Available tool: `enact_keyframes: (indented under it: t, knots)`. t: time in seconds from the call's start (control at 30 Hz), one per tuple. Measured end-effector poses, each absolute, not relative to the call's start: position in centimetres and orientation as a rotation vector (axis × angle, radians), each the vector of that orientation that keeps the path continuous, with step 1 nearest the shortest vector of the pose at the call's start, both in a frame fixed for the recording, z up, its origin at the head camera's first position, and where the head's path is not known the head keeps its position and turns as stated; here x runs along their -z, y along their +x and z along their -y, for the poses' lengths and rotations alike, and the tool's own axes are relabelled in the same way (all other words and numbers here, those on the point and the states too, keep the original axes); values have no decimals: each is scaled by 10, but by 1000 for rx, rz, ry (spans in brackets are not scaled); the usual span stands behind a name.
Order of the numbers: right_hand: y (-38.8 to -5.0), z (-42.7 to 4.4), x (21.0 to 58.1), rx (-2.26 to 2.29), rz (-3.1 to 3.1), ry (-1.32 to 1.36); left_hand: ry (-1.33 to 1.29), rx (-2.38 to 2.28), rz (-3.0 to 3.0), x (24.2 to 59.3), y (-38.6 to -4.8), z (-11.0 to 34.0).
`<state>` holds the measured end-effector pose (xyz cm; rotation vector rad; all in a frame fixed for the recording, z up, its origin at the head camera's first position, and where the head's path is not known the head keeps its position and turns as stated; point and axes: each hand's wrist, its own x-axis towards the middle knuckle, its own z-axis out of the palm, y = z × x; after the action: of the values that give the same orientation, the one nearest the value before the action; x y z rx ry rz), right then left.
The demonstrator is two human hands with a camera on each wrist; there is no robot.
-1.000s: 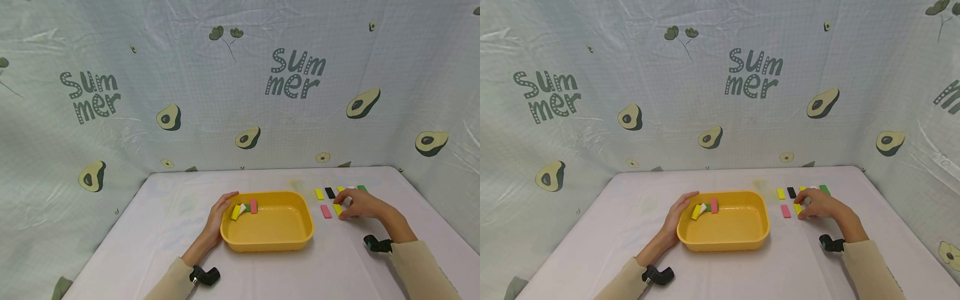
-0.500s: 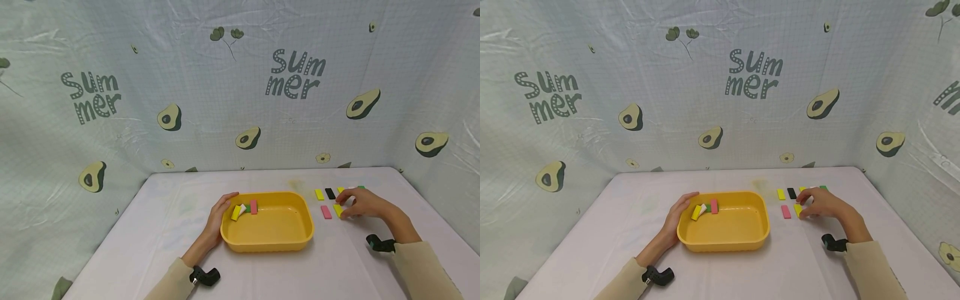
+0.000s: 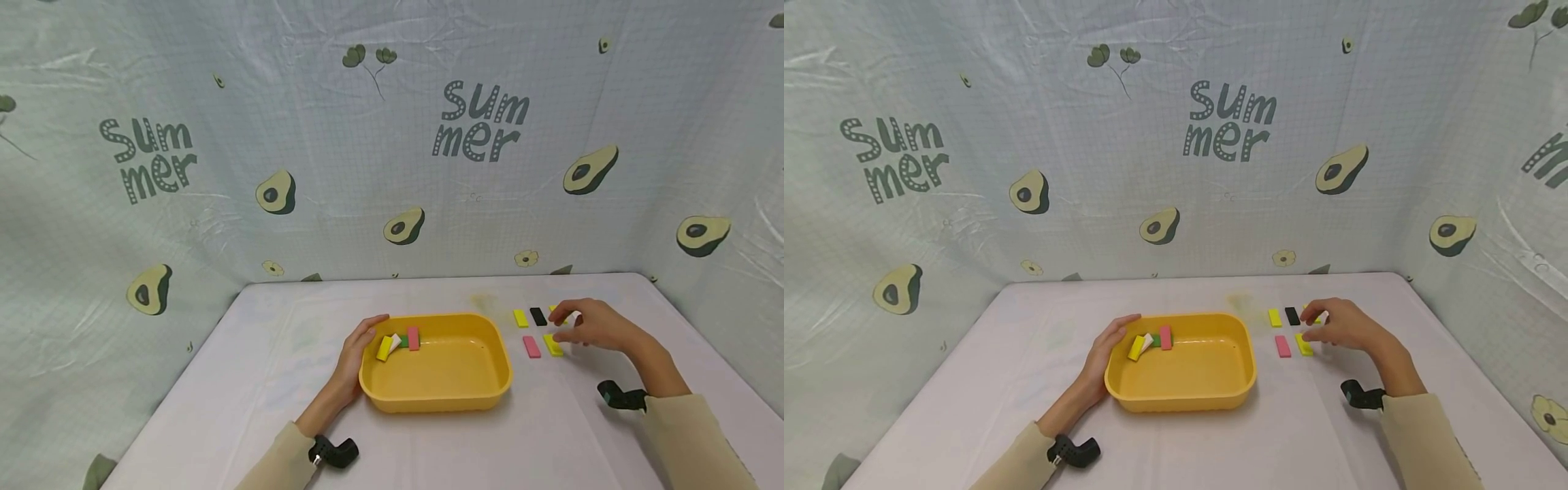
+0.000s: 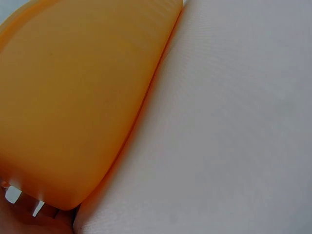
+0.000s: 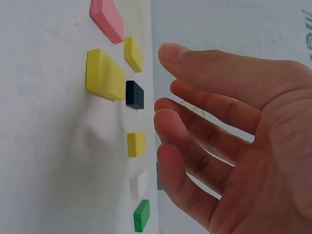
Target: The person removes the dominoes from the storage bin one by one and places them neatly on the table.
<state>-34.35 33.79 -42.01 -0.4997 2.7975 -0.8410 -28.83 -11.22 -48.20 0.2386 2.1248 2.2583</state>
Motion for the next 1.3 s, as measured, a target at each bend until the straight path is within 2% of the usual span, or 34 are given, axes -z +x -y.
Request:
enact_keyframes:
  t: [1.3]
  knots:
    - [-317, -291, 374, 953, -2926, -681, 243, -2271, -2094, 483, -290, 113]
